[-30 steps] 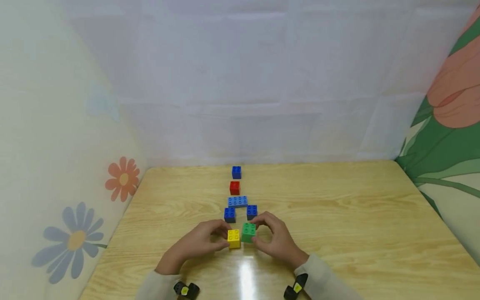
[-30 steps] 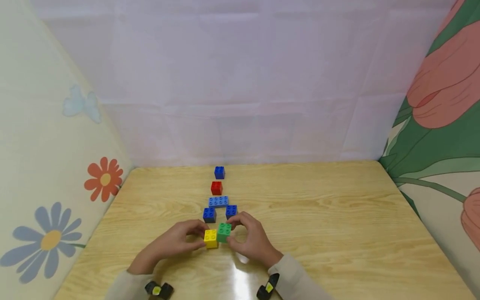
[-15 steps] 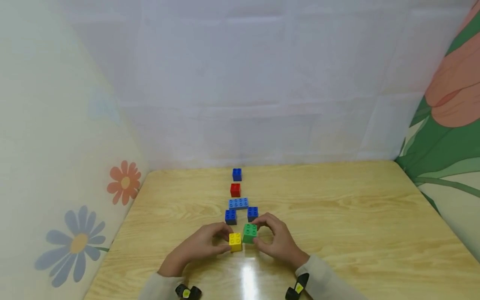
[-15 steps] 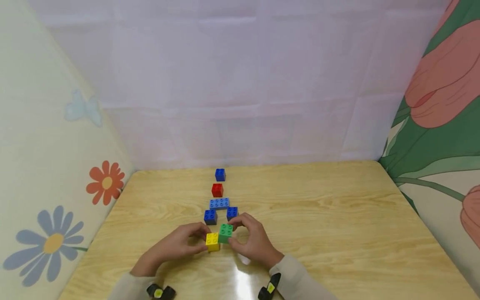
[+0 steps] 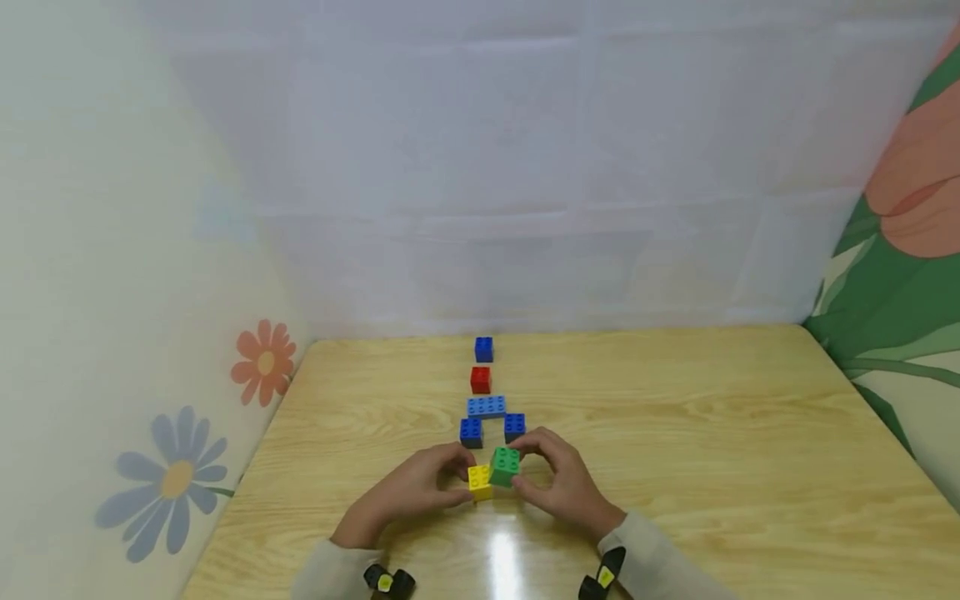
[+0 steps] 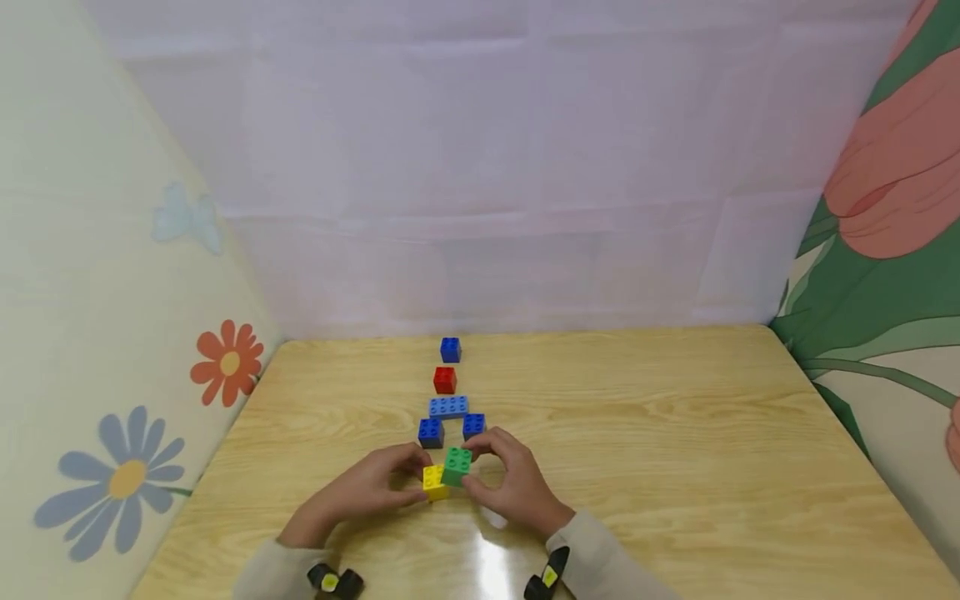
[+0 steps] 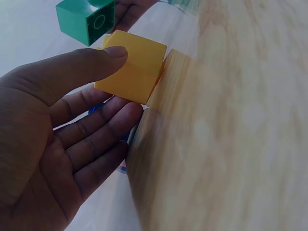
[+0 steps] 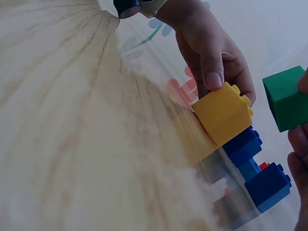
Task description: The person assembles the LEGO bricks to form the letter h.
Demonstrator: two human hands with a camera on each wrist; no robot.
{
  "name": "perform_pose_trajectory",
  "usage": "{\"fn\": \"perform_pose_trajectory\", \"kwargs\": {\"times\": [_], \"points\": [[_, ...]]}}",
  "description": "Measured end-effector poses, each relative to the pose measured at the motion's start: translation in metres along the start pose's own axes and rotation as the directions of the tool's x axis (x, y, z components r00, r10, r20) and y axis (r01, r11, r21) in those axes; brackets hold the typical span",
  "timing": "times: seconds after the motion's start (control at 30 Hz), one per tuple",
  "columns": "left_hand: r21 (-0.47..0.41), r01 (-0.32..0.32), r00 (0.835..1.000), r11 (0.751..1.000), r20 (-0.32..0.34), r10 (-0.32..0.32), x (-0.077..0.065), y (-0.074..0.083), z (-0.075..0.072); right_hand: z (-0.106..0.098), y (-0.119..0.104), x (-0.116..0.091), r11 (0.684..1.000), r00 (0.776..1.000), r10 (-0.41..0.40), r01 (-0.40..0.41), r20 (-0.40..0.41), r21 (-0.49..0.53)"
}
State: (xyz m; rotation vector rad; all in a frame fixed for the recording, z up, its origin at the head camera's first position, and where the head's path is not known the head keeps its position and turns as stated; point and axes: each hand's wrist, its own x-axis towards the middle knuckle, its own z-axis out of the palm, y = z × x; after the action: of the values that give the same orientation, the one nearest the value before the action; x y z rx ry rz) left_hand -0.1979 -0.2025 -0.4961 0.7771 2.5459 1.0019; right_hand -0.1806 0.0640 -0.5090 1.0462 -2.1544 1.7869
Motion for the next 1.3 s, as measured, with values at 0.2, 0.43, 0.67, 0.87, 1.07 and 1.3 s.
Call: {"fn": "perform_pose_trajectory", "kwargs": {"times": [0.2,0.43,0.67,0.87,1.07,1.3], "points": [[0.004,0.011,1.000,1.000,0.007,-0.011,0.001,0.004,-0.001,0.000,0.018,-0.004,1.000,1.000,-0.007,0.007,0.010,0.007],[0.007,0.018,1.000,1.000,0.002,-0.018,0.000,0.007,-0.001,0.000,0.015,-0.002,1.000,1.000,-0.005,0.005,0.012,0.014],[0.001,0.030,1.000,1.000,0.005,-0.030,-0.003,0.009,0.001,-0.001,-0.009,0.001,0.999,0.999,0.034,-0.035,0.036,0.029],[0.004,0.022,1.000,1.000,0.001,-0.022,-0.003,0.009,0.002,-0.002,-0.019,0.003,0.999,0.999,0.000,-0.002,0.050,0.049],[-0.002,0.006,1.000,1.000,-0.002,-0.006,0.000,0.008,0.004,-0.002,-0.019,0.003,0.998,0.999,-0.004,0.001,0.053,0.057],[-0.027,0.014,1.000,1.000,0.003,-0.014,0.002,0.009,0.006,-0.002,-0.019,0.002,0.997,0.998,0.009,-0.013,0.057,0.082]]}}
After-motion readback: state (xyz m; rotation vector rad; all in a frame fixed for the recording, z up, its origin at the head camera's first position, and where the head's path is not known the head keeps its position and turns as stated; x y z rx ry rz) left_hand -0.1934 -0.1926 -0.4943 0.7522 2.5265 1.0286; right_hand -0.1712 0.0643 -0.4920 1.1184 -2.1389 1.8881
